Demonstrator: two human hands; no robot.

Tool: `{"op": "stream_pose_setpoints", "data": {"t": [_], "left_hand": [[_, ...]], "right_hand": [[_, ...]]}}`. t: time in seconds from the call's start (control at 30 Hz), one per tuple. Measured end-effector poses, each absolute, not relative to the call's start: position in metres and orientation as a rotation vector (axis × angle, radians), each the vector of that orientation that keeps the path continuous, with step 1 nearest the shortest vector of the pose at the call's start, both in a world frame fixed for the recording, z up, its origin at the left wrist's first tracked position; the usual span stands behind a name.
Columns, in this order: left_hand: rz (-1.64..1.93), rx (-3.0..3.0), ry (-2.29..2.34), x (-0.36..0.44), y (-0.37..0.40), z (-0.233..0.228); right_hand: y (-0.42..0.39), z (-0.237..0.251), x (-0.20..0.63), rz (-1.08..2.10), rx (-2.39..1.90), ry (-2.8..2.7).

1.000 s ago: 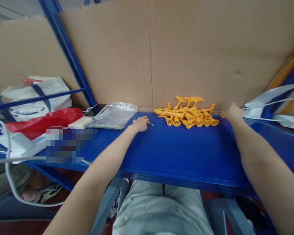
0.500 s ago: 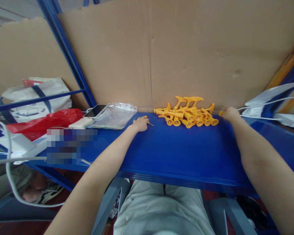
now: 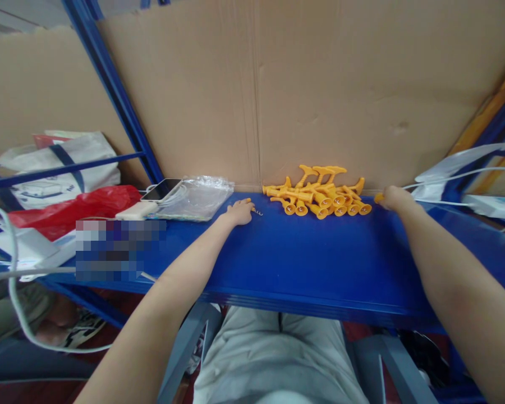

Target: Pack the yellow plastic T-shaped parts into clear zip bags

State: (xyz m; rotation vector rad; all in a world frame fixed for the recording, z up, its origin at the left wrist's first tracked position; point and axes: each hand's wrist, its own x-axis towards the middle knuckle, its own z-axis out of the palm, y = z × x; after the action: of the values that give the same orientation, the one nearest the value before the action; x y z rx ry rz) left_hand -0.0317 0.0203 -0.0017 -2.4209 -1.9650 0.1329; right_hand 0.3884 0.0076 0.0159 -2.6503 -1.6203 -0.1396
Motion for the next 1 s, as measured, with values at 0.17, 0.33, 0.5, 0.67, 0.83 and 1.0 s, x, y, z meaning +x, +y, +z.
{"op": "stream_pose_setpoints", "data": {"t": [0.17,0.33,0.5,0.67,0.83,1.0], "left_hand": [[0.133,-2.427,-1.968,-0.032,0.021,-0.002],[0.108,-2.431,-1.979,-0.032,0.021,-0.002],[0.069,-2.437,-1.975,-0.032,0.021,-0.003],[0.085,-2.432,-1.973,-0.033,0.021,-0.002],[0.093,-2.396,-1.973,-0.035,0.02,-0.001],[0.082,-2.333,-1.999,-0.041,0.019,0.002]], "right_hand": [[-0.013,0.017,0.375,-0.131,-2.663,-1.59],[-0.025,0.012,0.365,-0.183,-2.625,-1.606],[-0.024,0.005,0.364,-0.288,-2.578,-1.596],[-0.026,0.007,0.363,-0.391,-2.536,-1.662],[-0.022,0.007,0.364,-0.39,-2.502,-1.788],[-0.019,0.008,0.362,-0.326,-2.477,-1.766]]}}
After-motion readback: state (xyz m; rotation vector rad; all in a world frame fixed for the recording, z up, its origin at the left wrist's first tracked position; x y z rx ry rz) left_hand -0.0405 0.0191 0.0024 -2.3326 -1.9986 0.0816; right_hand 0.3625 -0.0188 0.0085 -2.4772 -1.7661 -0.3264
